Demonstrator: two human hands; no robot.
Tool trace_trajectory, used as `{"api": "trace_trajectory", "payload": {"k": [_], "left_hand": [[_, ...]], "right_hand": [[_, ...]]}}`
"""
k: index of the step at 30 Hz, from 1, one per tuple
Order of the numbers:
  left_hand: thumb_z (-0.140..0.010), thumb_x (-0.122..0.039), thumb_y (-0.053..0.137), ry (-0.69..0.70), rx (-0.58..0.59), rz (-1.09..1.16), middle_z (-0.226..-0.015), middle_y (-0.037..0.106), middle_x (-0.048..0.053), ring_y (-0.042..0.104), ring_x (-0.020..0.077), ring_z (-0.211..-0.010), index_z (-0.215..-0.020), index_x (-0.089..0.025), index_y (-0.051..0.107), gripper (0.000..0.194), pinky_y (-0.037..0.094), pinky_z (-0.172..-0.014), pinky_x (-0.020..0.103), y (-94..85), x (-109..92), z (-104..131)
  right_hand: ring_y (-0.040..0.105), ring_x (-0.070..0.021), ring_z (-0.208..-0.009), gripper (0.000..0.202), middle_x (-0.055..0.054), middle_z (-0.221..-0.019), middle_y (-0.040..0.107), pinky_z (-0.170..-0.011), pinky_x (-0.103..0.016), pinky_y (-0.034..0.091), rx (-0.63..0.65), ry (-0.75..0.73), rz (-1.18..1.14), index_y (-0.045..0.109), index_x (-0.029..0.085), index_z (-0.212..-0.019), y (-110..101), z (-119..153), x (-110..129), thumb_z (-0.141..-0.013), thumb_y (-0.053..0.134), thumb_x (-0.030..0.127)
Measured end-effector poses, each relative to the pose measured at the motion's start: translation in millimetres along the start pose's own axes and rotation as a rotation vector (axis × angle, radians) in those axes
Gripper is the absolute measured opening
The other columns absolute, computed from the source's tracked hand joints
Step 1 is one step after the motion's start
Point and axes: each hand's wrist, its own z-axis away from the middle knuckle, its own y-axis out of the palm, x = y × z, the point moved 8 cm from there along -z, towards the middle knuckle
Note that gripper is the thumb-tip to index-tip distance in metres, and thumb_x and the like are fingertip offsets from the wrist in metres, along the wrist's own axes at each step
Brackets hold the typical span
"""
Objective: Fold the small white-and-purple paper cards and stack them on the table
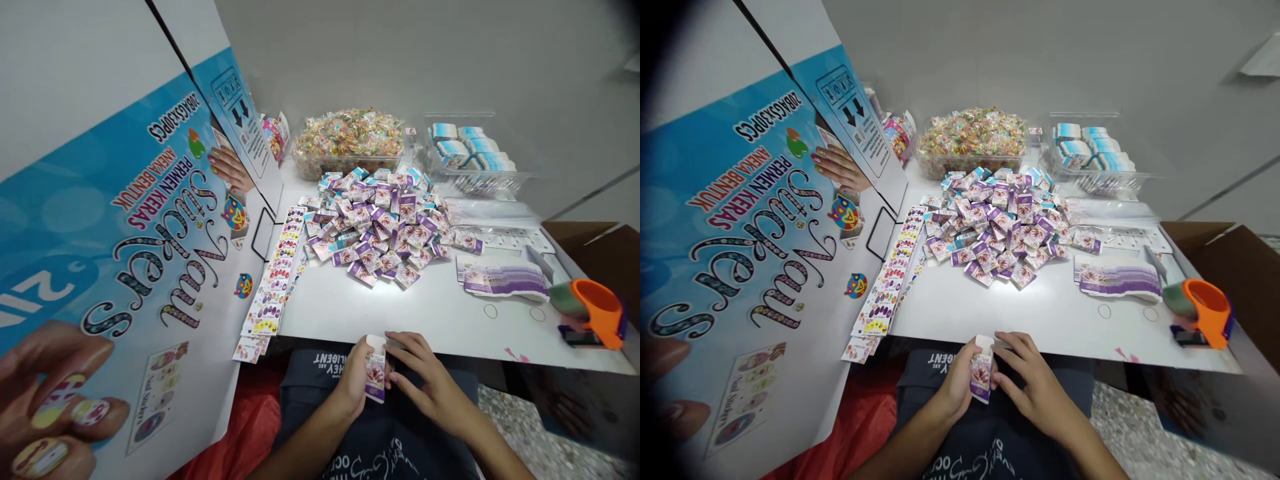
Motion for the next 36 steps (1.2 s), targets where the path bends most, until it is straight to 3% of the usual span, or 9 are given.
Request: {"api": "trace_trajectory", "payload": {"k": [4,8,13,15,20,24,29,32,36], "left_hand": [[-0.070,-0.037,0.062,0.068,-0.061,0.038,-0.066,0.058,-0.003,0.053,0.0119,-0.053,-0.082,-0.019,0.056,0.021,0.042,-0.050,0.022,-2.2,-12,3],[-0.075,-0.029,0.058,0.210,-0.033,-0.037,-0.076,0.058,0.001,0.054,0.0149,-0.073,-0.076,-0.019,0.056,0.010,0.046,-0.068,0.024,-1.5,-25,9],[-0.081,-0.024,0.051,0.266,0.066,-0.197,-0.081,0.055,0.001,0.050,0.0154,-0.076,-0.085,-0.019,0.059,0.010,0.043,-0.069,0.024,3.2,-26,15],[-0.080,-0.024,0.052,0.247,0.099,-0.184,-0.079,0.053,0.000,0.049,0.0153,-0.075,-0.082,-0.019,0.057,0.007,0.042,-0.070,0.025,5.9,-25,14],[-0.088,-0.051,0.055,0.179,0.103,0.023,-0.079,0.055,0.000,0.054,0.0172,-0.077,-0.084,-0.021,0.054,0.031,0.047,-0.077,0.029,7.0,-22,10],[-0.090,-0.066,0.051,0.184,0.048,-0.038,-0.089,0.062,0.003,0.059,0.0204,-0.088,-0.094,-0.020,0.059,0.046,0.048,-0.087,0.033,-0.2,-21,12],[-0.096,-0.066,0.040,0.311,-0.033,-0.345,-0.097,0.062,0.006,0.058,0.0227,-0.097,-0.095,-0.020,0.062,0.051,0.046,-0.092,0.034,-6.6,-31,17],[-0.099,-0.064,0.033,0.337,0.000,-0.414,-0.096,0.062,0.005,0.058,0.0221,-0.095,-0.100,-0.020,0.060,0.052,0.046,-0.092,0.035,-1.6,-35,21],[-0.098,-0.067,0.036,0.310,0.032,-0.407,-0.093,0.064,0.005,0.060,0.0219,-0.090,-0.102,-0.021,0.061,0.052,0.049,-0.085,0.034,0.6,-33,21]], "right_hand": [[0.059,-0.0299,-0.122,0.049,-0.014,-0.145,0.057,-0.097,-0.053,0.057,-0.119,-0.072,0.106,0.053,0.026,-0.144,3,1,13,-0.096,0.058,0.019],[0.062,-0.0329,-0.113,0.051,-0.015,-0.139,0.062,-0.092,-0.058,0.055,-0.218,-0.167,0.244,0.056,0.023,-0.139,7,0,31,-0.090,0.063,0.015],[0.061,-0.0277,-0.111,0.010,-0.011,-0.124,0.067,-0.088,-0.047,0.057,-0.205,-0.035,-0.073,0.065,0.023,-0.096,5,-11,25,-0.093,0.059,0.015],[0.062,-0.0243,-0.104,0.012,-0.009,-0.109,0.069,-0.084,-0.042,0.058,-0.186,-0.018,-0.159,0.062,0.023,-0.094,8,-14,24,-0.095,0.056,0.013],[0.064,-0.0237,-0.103,0.043,-0.010,-0.111,0.070,-0.086,-0.041,0.058,-0.301,-0.015,-0.063,0.055,0.024,-0.133,9,-13,28,-0.094,0.055,0.007],[0.066,-0.0231,-0.097,0.037,-0.006,-0.105,0.074,-0.084,-0.040,0.056,-0.284,-0.069,-0.027,0.063,0.027,-0.124,9,-15,36,-0.094,0.056,0.008],[0.063,-0.0172,-0.074,0.014,-0.004,-0.088,0.071,-0.068,-0.030,0.053,-0.245,0.193,-0.188,0.069,0.022,-0.104,18,-13,14,-0.098,0.056,0.024],[0.059,-0.0153,-0.066,0.020,-0.003,-0.079,0.068,-0.063,-0.027,0.049,-0.250,0.357,-0.277,0.071,0.021,-0.102,24,-7,0,-0.098,0.058,0.035],[0.056,-0.0152,-0.060,0.029,-0.002,-0.070,0.064,-0.057,-0.026,0.048,-0.254,0.515,-0.501,0.071,0.019,-0.095,31,-2,-14,-0.092,0.064,0.047]]}}
